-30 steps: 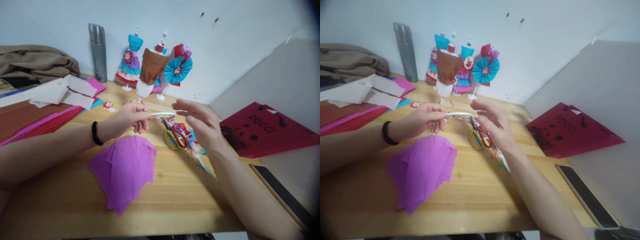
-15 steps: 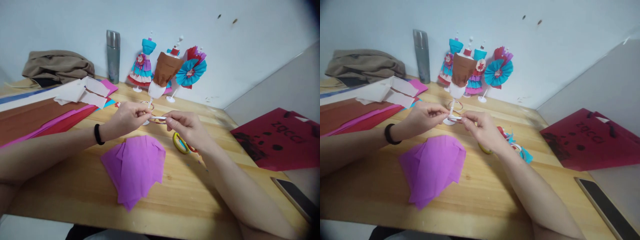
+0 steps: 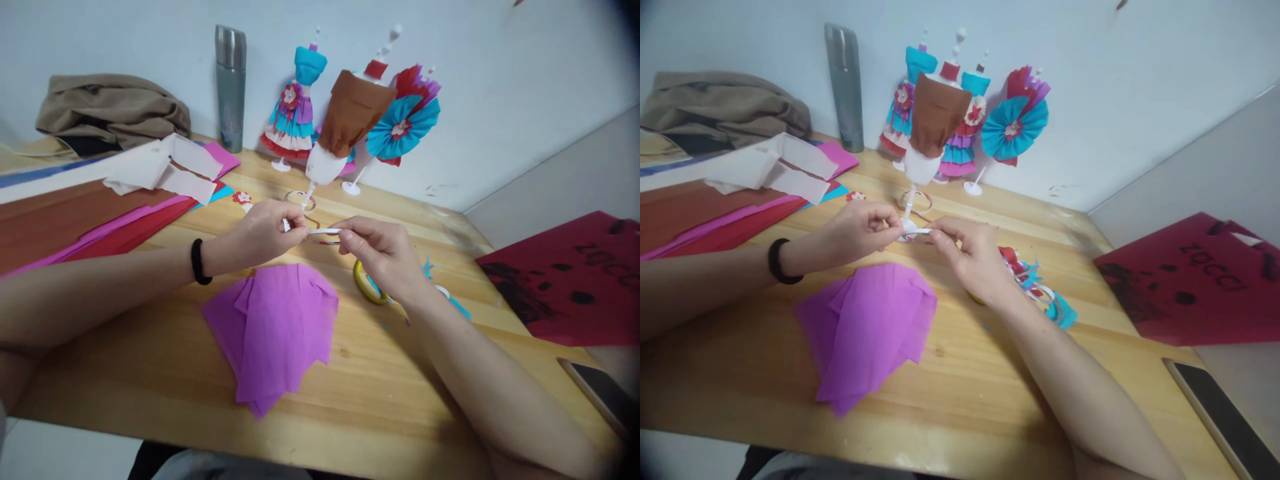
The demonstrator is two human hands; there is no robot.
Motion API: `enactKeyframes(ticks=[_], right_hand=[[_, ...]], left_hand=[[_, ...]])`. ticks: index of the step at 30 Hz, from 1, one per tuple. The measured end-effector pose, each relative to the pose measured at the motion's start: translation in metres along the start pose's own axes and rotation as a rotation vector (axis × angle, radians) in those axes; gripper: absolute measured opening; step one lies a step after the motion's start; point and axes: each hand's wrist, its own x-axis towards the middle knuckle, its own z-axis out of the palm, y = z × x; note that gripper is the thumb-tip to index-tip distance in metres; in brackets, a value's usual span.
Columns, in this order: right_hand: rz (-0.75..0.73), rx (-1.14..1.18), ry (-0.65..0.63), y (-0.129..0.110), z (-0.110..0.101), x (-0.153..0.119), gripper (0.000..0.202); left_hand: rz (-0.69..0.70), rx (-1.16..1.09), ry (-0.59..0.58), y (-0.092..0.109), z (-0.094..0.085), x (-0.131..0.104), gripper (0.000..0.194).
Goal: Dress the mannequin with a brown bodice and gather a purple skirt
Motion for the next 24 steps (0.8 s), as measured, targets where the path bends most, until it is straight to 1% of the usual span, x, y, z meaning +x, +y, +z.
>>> enactKeyframes(ticks=[2, 3, 6, 8, 11, 15, 18, 20, 22, 24], right_hand=[[0.006, 0.045, 0.018, 0.003, 0.002, -0.001, 0.024], [0.016, 0.069, 0.029, 0.003, 0.004, -0.001, 0.024], [0.05, 0.155, 0.063, 0.004, 0.007, -0.002, 0.025], [0.075, 0.193, 0.083, 0.004, 0.009, -0.001, 0.026], [0.09, 0.219, 0.106, 0.005, 0.011, -0.002, 0.026], [0.025, 0.289, 0.152, 0.009, 0.014, -0.003, 0.024], [-0.018, 0.319, 0.18, 0.012, 0.017, -0.003, 0.023], [-0.028, 0.31, 0.201, 0.014, 0.019, -0.003, 0.023], [-0.034, 0.314, 0.222, 0.017, 0.021, -0.003, 0.023], [-0.023, 0.356, 0.215, 0.019, 0.022, -0.003, 0.021]], left_hand=[[-0.022, -0.017, 0.021, 0.004, 0.0, 0.0, 0.018], [-0.063, -0.058, 0.007, 0.007, 0.0, -0.001, 0.017], [-0.223, -0.258, -0.104, 0.011, 0.0, -0.002, 0.014], [-0.286, -0.343, -0.121, 0.011, 0.001, -0.004, 0.014], [-0.299, -0.419, -0.113, 0.007, 0.002, -0.005, 0.014], [-0.252, -0.53, -0.202, 0.005, 0.001, -0.006, 0.008], [-0.286, -0.577, -0.279, 0.008, 0.0, -0.007, 0.016], [-0.314, -0.592, -0.308, 0.008, 0.0, -0.007, 0.02], [-0.302, -0.621, -0.302, 0.005, 0.001, -0.008, 0.02], [-0.263, -0.661, -0.269, -0.001, 0.002, -0.007, 0.018]])
